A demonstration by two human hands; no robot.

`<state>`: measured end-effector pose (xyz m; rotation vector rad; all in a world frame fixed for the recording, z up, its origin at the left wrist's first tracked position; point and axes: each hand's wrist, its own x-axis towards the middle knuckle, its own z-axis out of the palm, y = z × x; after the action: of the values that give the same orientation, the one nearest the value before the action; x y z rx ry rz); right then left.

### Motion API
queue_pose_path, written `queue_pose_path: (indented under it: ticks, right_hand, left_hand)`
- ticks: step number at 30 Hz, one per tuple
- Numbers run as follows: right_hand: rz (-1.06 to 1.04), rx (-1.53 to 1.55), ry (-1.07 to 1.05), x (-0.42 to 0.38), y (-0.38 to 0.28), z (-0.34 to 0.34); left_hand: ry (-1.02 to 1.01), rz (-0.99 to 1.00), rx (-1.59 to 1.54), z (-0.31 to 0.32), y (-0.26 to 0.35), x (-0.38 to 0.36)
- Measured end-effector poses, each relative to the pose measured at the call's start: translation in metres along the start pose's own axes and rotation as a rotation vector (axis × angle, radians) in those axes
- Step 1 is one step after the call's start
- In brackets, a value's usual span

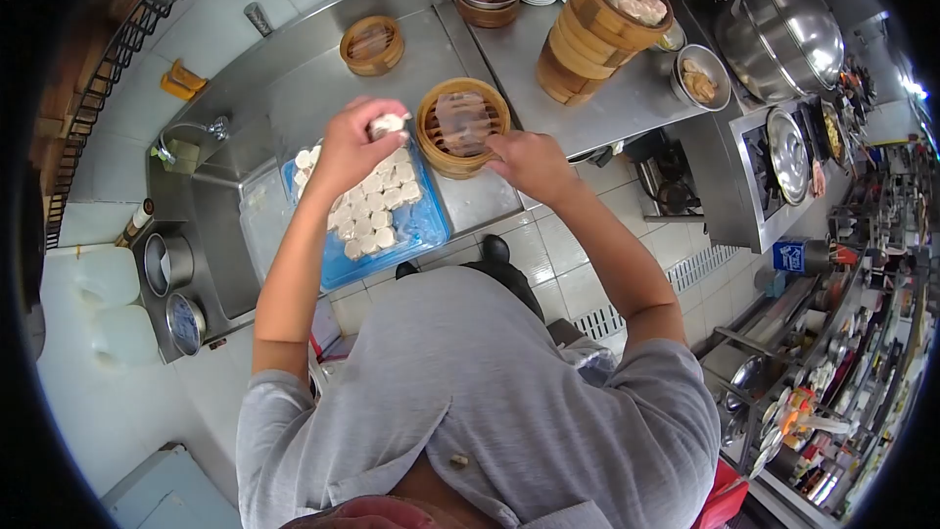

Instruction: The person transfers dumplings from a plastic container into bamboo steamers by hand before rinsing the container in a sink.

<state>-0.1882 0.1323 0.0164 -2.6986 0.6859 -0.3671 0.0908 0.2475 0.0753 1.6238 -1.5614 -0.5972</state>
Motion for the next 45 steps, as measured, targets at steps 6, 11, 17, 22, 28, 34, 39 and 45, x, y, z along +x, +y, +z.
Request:
queue_pose_path:
  ticks: [6,11,17,22,28,34,39,45]
  right_hand:
    - [0.088,-0.027,-0.089,-0.004,-0.009,-0.015]
    - [0.06,0.059,-0.006,-0.017,-0.008,-0.018]
    - [0.037,0.146,0.052,-0.027,-0.014,-0.033]
    - [0.079,0.203,0.069,-0.039,-0.019,-0.043]
    - [0.114,0.338,0.189,-0.048,-0.035,-0.049]
    - [0.146,0.431,0.131,-0.054,-0.056,-0.025]
    - [0.102,0.566,0.028,-0.032,-0.075,0.004]
    - [-0.04,0.561,-0.028,0.008,-0.107,0.029]
  left_hand:
    - [-0.055,0.122,0.276,0.052,-0.003,0.045]
    - [-0.077,0.115,0.438,0.072,0.001,0.06]
    - [-0.111,0.1,0.59,0.086,-0.003,0.067]
    - [-0.131,0.111,0.632,0.086,-0.001,0.063]
    - [0.117,0.044,0.283,-0.014,-0.018,0.039]
    - [-0.057,-0.391,0.71,-0.07,-0.079,-0.102]
    - [-0.006,-0.503,0.57,-0.029,-0.114,-0.136]
    - [0.114,-0.518,0.164,-0.027,-0.143,-0.137]
